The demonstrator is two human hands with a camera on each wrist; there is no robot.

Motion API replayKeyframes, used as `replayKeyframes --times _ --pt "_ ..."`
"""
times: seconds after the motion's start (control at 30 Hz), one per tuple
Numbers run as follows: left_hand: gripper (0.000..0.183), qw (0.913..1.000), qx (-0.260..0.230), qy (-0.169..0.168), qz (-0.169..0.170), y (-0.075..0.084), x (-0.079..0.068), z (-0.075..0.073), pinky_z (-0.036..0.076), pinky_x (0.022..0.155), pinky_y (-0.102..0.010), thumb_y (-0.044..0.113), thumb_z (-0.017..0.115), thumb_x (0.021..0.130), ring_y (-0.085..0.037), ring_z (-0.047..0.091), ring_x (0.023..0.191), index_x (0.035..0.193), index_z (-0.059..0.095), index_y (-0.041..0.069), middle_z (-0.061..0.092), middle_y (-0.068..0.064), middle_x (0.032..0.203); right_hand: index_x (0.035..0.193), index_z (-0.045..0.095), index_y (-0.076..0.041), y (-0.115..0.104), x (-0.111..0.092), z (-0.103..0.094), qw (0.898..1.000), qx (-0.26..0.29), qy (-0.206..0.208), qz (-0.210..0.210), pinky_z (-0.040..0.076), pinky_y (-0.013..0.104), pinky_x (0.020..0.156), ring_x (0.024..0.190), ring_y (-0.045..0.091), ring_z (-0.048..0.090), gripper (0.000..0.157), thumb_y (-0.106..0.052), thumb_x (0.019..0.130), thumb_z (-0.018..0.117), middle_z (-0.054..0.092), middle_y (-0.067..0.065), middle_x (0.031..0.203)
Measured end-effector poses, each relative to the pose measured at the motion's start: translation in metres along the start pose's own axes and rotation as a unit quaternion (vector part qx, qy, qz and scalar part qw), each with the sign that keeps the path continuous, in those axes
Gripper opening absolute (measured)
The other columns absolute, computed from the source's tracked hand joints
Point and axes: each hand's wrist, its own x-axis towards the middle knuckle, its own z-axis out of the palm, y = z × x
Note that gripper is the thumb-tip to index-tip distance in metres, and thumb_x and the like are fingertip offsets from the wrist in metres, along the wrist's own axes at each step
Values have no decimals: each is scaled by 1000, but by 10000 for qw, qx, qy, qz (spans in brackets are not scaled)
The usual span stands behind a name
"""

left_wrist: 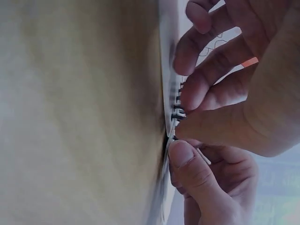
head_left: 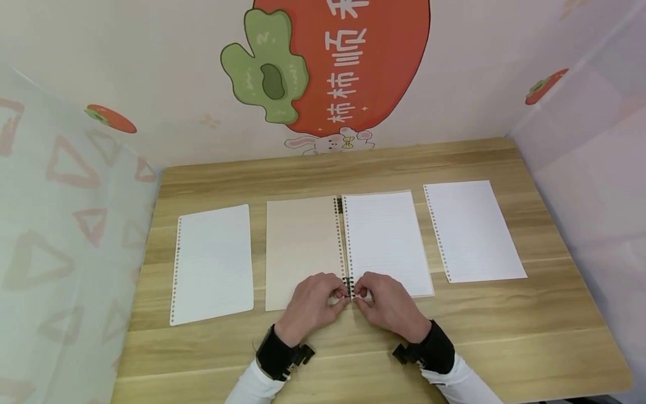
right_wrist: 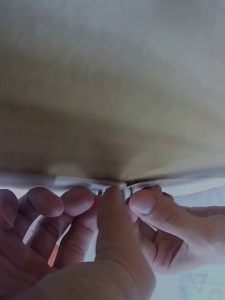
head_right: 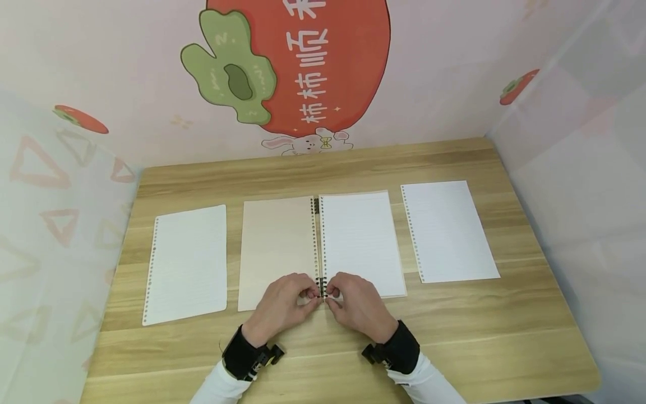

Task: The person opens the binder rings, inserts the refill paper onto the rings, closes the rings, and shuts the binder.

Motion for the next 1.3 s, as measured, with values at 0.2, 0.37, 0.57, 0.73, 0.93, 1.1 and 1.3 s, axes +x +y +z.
replayKeyframes --times 0.2,0.37,0.57,0.73,0.93,1.1,1.3 --pt "30 9989 395 237 124 -1 4 -5 49 69 -24 35 82 83 -5 55 83 106 73 20 65 9 97 108 77 -18 -1 6 -6 9978 -424 246 -445 44 21 61 71 3 48 29 -30 82 83 58 -10 85" --pt "35 9983 559 152 83 -3 6 -7 53 74 -27 40 81 83 -7 61 91 112 75 21 67 10 105 116 78 -20 0 9 -8 9978 -450 130 -476 41 21 59 71 4 45 34 -32 84 81 56 -9 86" --pt "34 9981 600 132 57 -5 6 -7 53 74 -27 40 81 83 -8 61 91 112 76 22 66 10 104 117 79 -21 1 9 -8 9983 -433 7 -401 42 22 60 71 5 46 34 -33 85 81 56 -10 87" --pt "33 9978 648 98 -17 -5 5 -8 53 73 -27 40 80 83 -8 61 90 110 76 22 66 10 104 115 78 -19 2 9 -9 9984 -420 -14 -385 43 22 62 72 5 48 34 -31 83 82 57 -9 87" --pt "33 9977 663 47 -99 -4 6 -10 52 72 -28 41 80 84 -9 60 89 109 76 21 66 9 104 112 78 -17 4 9 -11 9987 -381 14 -339 45 23 63 74 8 51 32 -29 83 83 58 -8 88" --pt "39 9981 621 32 -15 -4 6 -7 52 73 -28 44 80 84 -9 61 90 117 75 23 65 10 105 114 78 -17 4 8 -12 9988 -366 -27 -320 44 23 63 74 7 50 33 -30 84 82 58 -7 88" --pt "38 9980 621 66 -2 -3 4 -6 52 71 -27 44 80 84 -8 60 90 115 76 23 65 11 107 114 77 -17 5 6 -12 9987 -392 6 -332 43 23 63 73 7 49 33 -30 84 82 58 -7 87"
